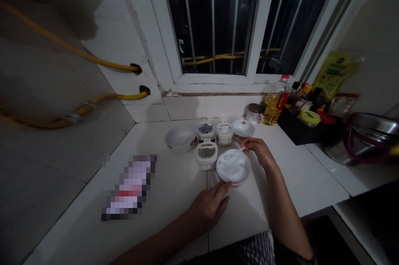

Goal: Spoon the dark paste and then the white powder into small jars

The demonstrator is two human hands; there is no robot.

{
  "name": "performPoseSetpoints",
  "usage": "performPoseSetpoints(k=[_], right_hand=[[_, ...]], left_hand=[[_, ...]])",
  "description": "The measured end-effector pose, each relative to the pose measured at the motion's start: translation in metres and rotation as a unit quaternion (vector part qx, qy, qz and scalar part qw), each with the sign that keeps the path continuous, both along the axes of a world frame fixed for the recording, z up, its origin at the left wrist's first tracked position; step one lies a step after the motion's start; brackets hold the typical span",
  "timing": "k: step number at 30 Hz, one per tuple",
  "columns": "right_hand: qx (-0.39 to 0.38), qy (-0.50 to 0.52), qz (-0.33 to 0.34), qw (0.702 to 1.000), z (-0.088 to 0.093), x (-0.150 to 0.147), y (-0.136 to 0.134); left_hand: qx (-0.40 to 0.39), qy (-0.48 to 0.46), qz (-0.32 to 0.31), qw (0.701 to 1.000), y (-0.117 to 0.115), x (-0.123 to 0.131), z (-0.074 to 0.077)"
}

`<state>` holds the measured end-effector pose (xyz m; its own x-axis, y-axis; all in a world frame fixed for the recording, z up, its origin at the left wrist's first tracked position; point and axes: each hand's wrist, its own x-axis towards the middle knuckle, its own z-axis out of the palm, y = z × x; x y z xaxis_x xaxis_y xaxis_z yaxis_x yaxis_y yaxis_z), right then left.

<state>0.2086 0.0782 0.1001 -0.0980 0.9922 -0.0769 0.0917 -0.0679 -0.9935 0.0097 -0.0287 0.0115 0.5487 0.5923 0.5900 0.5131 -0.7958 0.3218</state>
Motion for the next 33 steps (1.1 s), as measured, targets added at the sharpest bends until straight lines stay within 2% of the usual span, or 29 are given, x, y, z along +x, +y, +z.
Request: performPoseSetpoints(k=[4,7,9,11,14,15,16,17,19,21,23,25,29,33], right_hand=[[0.050,0.027,-0.018,0.998,-0.005,-0.016,-0.003],[0.147,0.015,-0.021,0.989,-0.009,-0.031,-0.010],[0.239,-0.054,-0.012,0.970,-0.011,-0.039,-0.016],[0.359,-0.162,0.030,0.919,-0.011,-0.045,-0.022],[0.502,-0.299,0.134,0.800,-0.009,-0.049,-0.026],[0.523,-0.319,0.151,0.776,-0.008,-0.049,-0.027],[0.532,-0.324,0.150,0.767,-0.007,-0.048,-0.028],[0.532,-0.319,0.132,0.774,-0.005,-0.046,-0.028],[0.505,-0.288,0.065,0.811,-0.003,-0.038,-0.028],[0.456,-0.258,-0.003,0.852,0.000,-0.025,-0.026],[0.411,-0.251,-0.043,0.875,0.003,-0.010,-0.024],[0.385,-0.269,-0.063,0.881,0.005,0.003,-0.021],[0.357,-0.345,-0.073,0.865,0.007,0.013,-0.018],[0.295,-0.406,0.012,0.865,0.005,-0.002,-0.016]], left_hand=[[0.001,-0.002,-0.001,1.000,0.000,0.000,0.000],[0.005,0.000,-0.001,1.000,0.001,0.000,-0.001],[0.008,0.001,0.002,1.000,0.001,0.000,-0.003],[0.008,0.006,0.001,1.000,0.002,0.000,-0.003],[0.005,0.006,-0.001,1.000,0.002,0.000,-0.005],[0.003,0.006,-0.002,1.000,0.002,0.000,-0.006],[0.002,0.006,0.000,1.000,0.002,0.000,-0.007],[0.002,0.007,0.002,1.000,0.002,0.000,-0.007],[0.004,0.008,0.006,1.000,0.002,0.001,-0.007],[0.005,0.007,0.006,1.000,0.001,0.000,-0.006],[0.004,0.007,0.005,1.000,0.001,0.000,-0.004],[0.005,0.008,0.005,1.000,0.000,-0.001,-0.003],[0.005,0.007,0.003,1.000,0.000,-0.001,-0.003],[0.009,0.005,0.007,1.000,0.001,0.000,-0.002]])
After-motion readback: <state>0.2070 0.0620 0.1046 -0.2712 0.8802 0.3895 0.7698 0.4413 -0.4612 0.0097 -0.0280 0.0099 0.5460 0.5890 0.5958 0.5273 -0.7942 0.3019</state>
